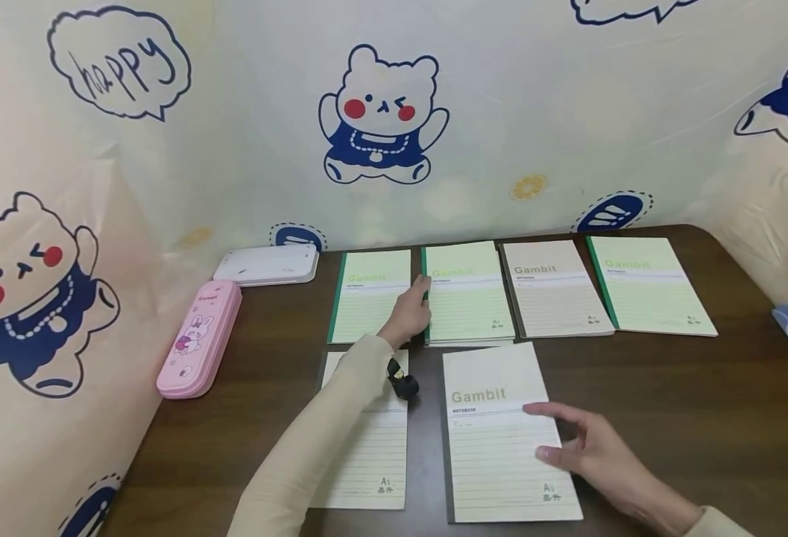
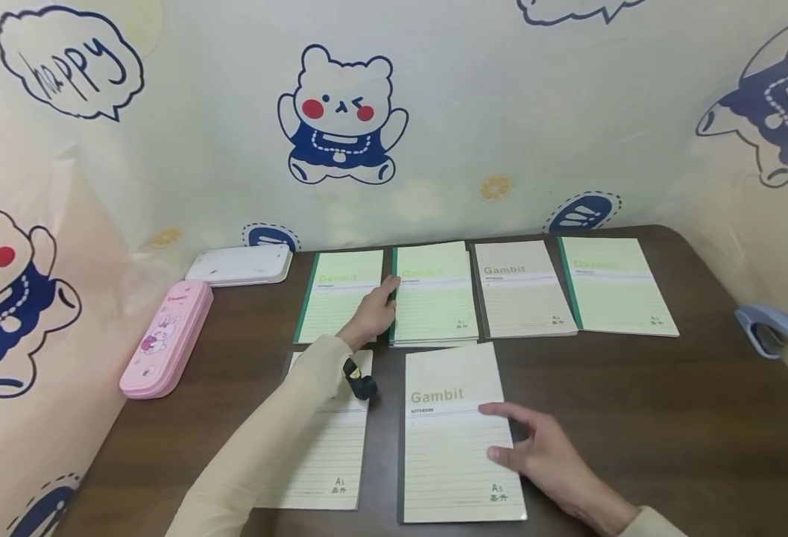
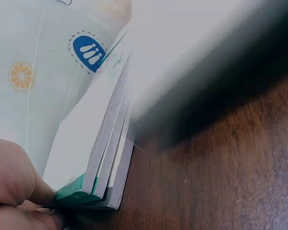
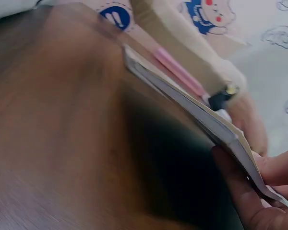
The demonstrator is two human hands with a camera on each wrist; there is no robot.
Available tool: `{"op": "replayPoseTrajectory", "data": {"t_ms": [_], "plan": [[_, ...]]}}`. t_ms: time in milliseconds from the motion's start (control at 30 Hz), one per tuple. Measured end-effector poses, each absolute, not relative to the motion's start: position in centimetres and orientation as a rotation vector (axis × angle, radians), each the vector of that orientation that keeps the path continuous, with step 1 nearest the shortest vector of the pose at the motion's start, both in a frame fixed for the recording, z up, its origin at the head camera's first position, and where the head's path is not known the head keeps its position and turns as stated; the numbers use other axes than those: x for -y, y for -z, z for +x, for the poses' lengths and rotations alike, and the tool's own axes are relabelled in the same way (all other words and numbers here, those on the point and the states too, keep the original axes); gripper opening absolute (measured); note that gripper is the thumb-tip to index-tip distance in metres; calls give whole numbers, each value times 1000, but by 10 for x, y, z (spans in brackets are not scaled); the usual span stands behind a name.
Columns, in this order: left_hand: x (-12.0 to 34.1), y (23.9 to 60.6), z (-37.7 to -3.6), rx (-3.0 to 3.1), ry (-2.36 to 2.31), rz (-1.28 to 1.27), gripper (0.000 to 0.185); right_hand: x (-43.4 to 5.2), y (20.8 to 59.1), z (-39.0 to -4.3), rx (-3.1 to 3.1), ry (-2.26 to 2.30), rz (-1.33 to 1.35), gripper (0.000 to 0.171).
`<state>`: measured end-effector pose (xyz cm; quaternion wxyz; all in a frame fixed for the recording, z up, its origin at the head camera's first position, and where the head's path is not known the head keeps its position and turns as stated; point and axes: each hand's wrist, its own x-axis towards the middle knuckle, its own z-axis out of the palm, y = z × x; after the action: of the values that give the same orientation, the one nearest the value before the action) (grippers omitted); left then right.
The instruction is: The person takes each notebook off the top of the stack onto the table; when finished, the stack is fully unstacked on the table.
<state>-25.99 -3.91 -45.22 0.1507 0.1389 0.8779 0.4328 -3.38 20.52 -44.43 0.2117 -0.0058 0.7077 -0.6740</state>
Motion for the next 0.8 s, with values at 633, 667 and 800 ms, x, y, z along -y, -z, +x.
{"op": "replayPoseTrajectory", "data": {"t_ms": [633, 667, 800], "plan": [[40, 449, -257, -2486, -1280, 388, 53, -186, 429, -66, -3110, 821, -599, 47], [39, 450, -257, -2491, -1277, 392, 53, -188, 426, -80, -3137, 859, -628, 47], [38, 453, -257, -2527, -1260, 383, 53, -195, 418, -146, -3084, 988, -504, 47]]}}
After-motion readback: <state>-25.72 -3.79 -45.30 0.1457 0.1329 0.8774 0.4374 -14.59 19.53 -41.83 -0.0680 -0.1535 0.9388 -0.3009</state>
